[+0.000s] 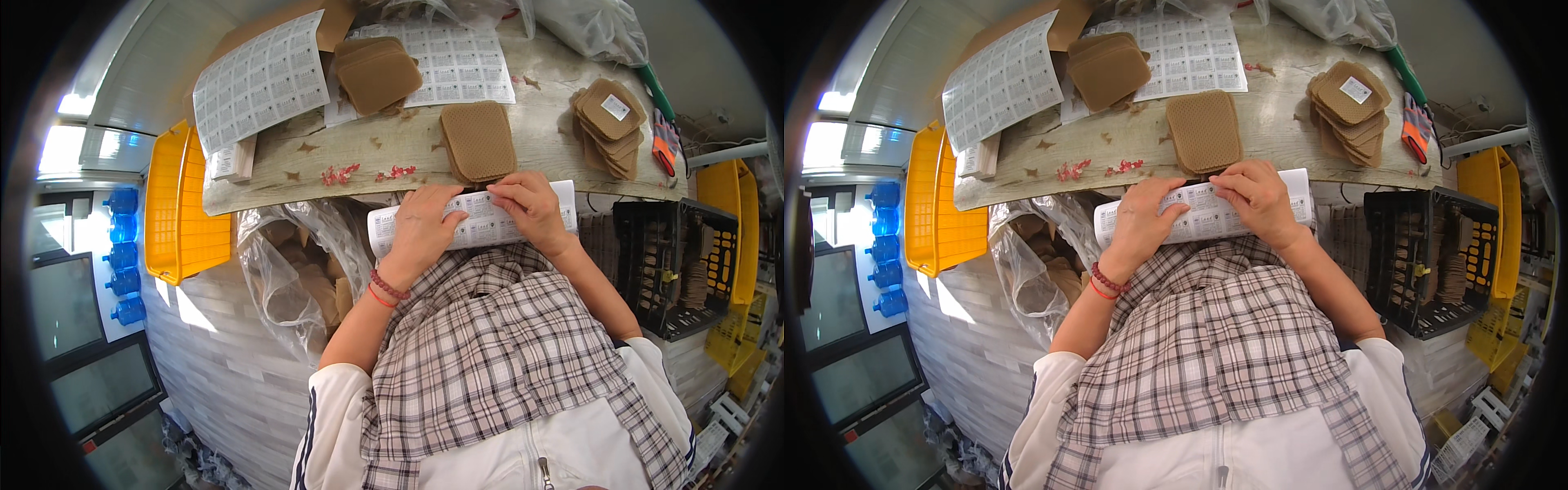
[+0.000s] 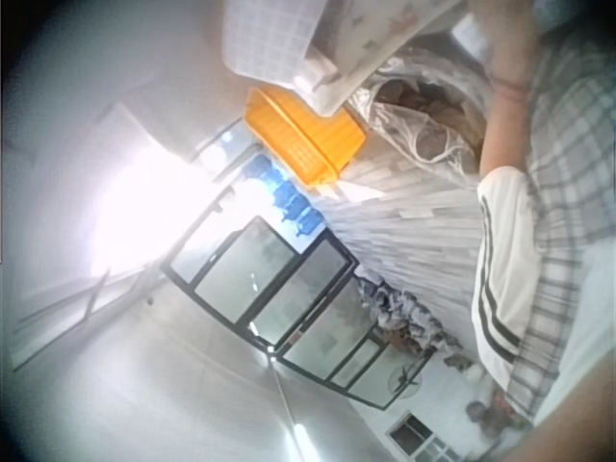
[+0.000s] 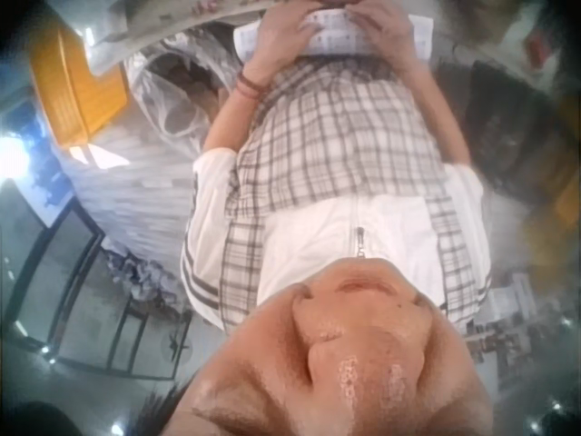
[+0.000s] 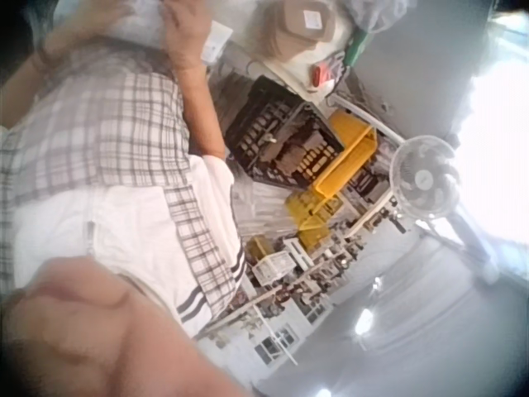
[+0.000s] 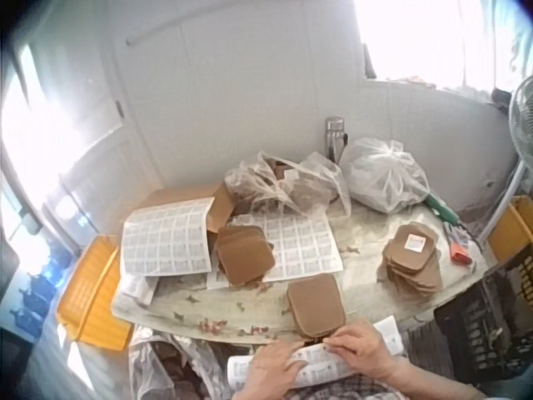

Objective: The person repeatedly peels labels from a roll and sticks them onto small brown cardboard pieces, then stacks the labeled pieces on the table. The person also retrieves more cardboard pieces from a plastic bag and continues labeling them.

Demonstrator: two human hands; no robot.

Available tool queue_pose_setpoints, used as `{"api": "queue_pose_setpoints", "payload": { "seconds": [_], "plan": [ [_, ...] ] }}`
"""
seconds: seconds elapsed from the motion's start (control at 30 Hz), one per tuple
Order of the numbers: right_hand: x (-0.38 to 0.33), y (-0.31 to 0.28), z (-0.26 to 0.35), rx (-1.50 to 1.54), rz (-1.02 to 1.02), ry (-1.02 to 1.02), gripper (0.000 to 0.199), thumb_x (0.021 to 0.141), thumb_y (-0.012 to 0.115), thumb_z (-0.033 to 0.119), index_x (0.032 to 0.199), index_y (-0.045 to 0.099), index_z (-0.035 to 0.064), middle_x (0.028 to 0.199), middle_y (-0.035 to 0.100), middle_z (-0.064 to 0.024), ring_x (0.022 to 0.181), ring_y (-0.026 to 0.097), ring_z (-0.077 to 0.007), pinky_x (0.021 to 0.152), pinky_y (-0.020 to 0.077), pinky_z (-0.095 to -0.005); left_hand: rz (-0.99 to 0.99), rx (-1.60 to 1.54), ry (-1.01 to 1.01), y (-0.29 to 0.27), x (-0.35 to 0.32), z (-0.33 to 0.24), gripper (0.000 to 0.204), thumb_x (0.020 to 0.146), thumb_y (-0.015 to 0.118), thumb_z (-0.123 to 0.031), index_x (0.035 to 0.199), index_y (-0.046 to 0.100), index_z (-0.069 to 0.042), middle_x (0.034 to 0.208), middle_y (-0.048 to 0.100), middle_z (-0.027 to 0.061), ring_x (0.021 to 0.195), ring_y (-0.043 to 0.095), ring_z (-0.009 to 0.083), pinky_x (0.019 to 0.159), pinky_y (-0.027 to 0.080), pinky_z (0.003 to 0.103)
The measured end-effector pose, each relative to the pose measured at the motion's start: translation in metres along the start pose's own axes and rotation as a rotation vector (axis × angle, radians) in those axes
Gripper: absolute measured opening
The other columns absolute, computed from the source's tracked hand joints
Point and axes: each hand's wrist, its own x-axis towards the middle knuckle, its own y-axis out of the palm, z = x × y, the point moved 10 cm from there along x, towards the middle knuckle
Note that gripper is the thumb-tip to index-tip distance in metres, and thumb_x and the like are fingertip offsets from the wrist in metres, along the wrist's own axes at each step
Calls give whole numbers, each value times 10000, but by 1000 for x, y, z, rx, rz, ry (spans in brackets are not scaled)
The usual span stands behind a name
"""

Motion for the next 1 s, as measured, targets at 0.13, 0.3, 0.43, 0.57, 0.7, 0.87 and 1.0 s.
{"api": "queue_pose_setpoints", "payload": {
  "seconds": [0.13, 0.3, 0.43, 0.57, 0.7, 0.87, 1.0],
  "plan": [
    [2, -8, 27, -197, -26, -236, 234, 785, 797, 48, 1015, 774, 81, 1067, 714, -78, 957, 666, -274, 837, 550, -384, -10, -33, -5, 4, -2, 7, 295, 838, 758, -155, 1106, 713, -40, 1003, 704, 122, 997, 641, 328, 894, 478, 432],
    [1, -8, 27, -149, -108, -118, 265, 754, 812, 37, 1013, 776, 78, 1074, 714, -72, 957, 667, -266, 810, 556, -376, 16, -51, -2, 6, 3, 11, 274, 837, 757, -150, 1084, 717, -39, 968, 688, 127, 955, 639, 333, 853, 489, 426],
    [-3, -5, 22, -181, -94, -110, 302, 724, 822, 38, 1019, 783, 91, 1054, 715, -47, 924, 658, -255, 794, 546, -363, 2, -16, 1, 4, 3, 6, 265, 814, 784, -104, 1061, 732, -22, 919, 682, 131, 895, 647, 330, 807, 506, 401],
    [-8, -5, 21, -186, -124, -140, 305, 722, 819, 31, 1019, 784, 89, 1028, 718, -41, 908, 652, -249, 778, 545, -363, -13, -19, 15, 5, 3, 6, 245, 820, 777, -91, 1050, 731, -20, 921, 683, 129, 886, 652, 322, 789, 512, 393],
    [-7, -6, 26, -221, -140, -202, 299, 717, 811, 34, 1010, 785, 89, 1030, 722, -41, 908, 659, -248, 780, 548, -359, -14, -68, -32, 7, 3, 13, 228, 829, 766, -77, 1047, 733, -16, 945, 696, 127, 881, 666, 309, 767, 522, 381],
    [-8, -8, 31, -227, -130, -245, 300, 720, 792, 30, 1015, 781, 85, 1043, 725, -43, 908, 665, -248, 785, 551, -353, -6, -77, -58, 7, 5, 15, 205, 840, 752, -68, 1037, 740, -12, 936, 701, 128, 868, 673, 302, 759, 525, 373],
    [-6, -8, 24, -196, -154, -138, 302, 728, 776, 13, 1022, 779, 82, 1037, 715, -45, 915, 660, -248, 784, 551, -355, 5, -52, -60, 5, 6, 12, 186, 845, 743, -67, 1024, 745, -17, 915, 698, 124, 852, 671, 299, 751, 523, 373]
  ]
}}
